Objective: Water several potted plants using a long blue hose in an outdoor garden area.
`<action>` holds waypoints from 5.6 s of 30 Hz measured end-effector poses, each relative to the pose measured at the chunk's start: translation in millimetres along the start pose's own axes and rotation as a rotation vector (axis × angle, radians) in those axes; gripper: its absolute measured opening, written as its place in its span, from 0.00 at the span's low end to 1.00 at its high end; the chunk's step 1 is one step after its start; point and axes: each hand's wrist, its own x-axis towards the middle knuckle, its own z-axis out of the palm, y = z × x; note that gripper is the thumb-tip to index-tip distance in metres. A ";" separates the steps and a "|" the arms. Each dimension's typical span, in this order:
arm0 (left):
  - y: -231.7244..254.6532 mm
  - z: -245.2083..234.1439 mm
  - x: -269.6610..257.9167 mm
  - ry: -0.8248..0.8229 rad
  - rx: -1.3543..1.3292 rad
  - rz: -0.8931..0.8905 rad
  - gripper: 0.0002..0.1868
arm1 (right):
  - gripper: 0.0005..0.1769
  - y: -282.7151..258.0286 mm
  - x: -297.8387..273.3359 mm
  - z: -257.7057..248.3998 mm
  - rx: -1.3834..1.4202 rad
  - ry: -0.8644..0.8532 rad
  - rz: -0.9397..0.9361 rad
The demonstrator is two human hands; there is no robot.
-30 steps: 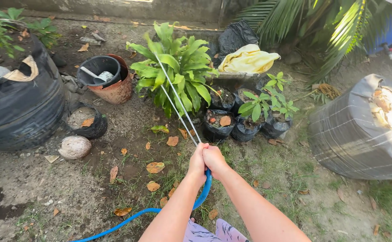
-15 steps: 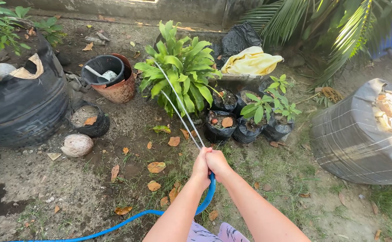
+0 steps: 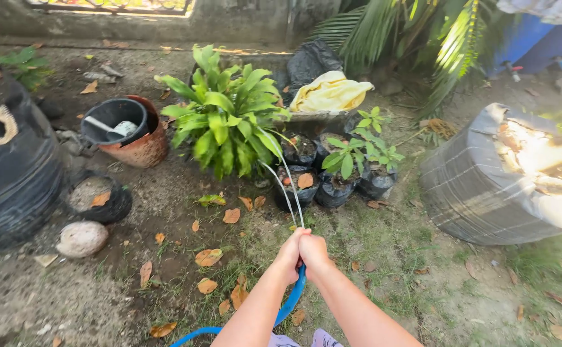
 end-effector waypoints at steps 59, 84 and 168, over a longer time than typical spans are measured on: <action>-32.3 37.2 23.0 -0.018 0.202 -0.104 0.24 | 0.10 6.8 2.8 -57.9 0.089 0.105 0.030; -33.5 41.3 19.6 -0.031 0.189 -0.107 0.24 | 0.11 4.8 -3.4 -61.2 0.103 0.132 0.028; -48.7 112.5 8.9 -0.269 0.404 -0.177 0.22 | 0.10 -12.0 -26.1 -122.1 0.240 0.422 -0.177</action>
